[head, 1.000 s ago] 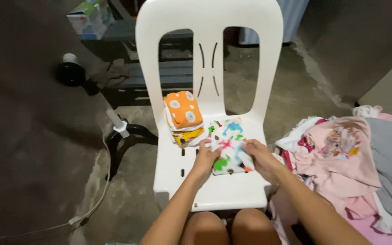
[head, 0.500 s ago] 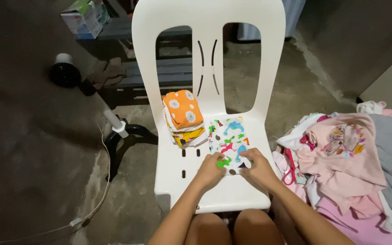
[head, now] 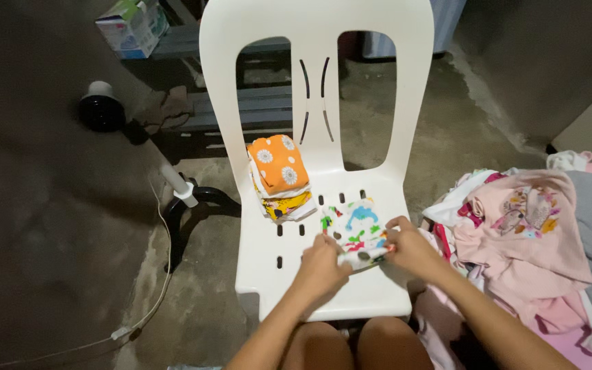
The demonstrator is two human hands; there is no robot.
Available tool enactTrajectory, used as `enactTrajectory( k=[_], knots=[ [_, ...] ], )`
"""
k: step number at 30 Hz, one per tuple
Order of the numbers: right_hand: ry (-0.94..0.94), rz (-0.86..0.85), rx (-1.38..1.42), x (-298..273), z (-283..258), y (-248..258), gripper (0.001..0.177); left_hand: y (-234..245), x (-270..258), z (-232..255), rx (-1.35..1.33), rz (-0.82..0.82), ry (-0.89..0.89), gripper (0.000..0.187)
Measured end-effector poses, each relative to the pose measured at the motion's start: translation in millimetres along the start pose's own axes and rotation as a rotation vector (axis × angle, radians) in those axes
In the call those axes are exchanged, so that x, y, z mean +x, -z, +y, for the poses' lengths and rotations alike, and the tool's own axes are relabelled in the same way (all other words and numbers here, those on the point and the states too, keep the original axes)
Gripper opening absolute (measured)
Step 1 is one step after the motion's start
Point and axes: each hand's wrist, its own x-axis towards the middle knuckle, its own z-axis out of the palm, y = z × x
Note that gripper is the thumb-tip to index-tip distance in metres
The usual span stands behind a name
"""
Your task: The person folds several small garments one by one on a white plastic chair, including a white cloth, a pink cloth, a white cloth, an orange patterned cloth, and a multicolored patterned cloth. Each item is smoothed, folded into a compact rectangle, and stacked on the chair.
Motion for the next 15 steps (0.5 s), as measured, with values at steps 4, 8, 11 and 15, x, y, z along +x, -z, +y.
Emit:
enactTrajectory(
  k=[4,8,11,15],
  knots=[
    [-0.251,0.007,0.428,30,27,6,0.028,0,40,-26,-0.483,0.074,0.056,0.030],
    [-0.535,0.233,1.040,63,10,-29,0.026,-27,87,-48,-1.040,0.075,0.432,0.037],
    [-0.604,0.388,0.581,74,-15,-44,0.028,-48,105,-50,-0.708,0.391,0.279,0.046],
    [-0.600,0.359,0.096,75,-47,-39,0.029,-56,98,-34,-0.396,0.470,0.318,0.044]
  ],
)
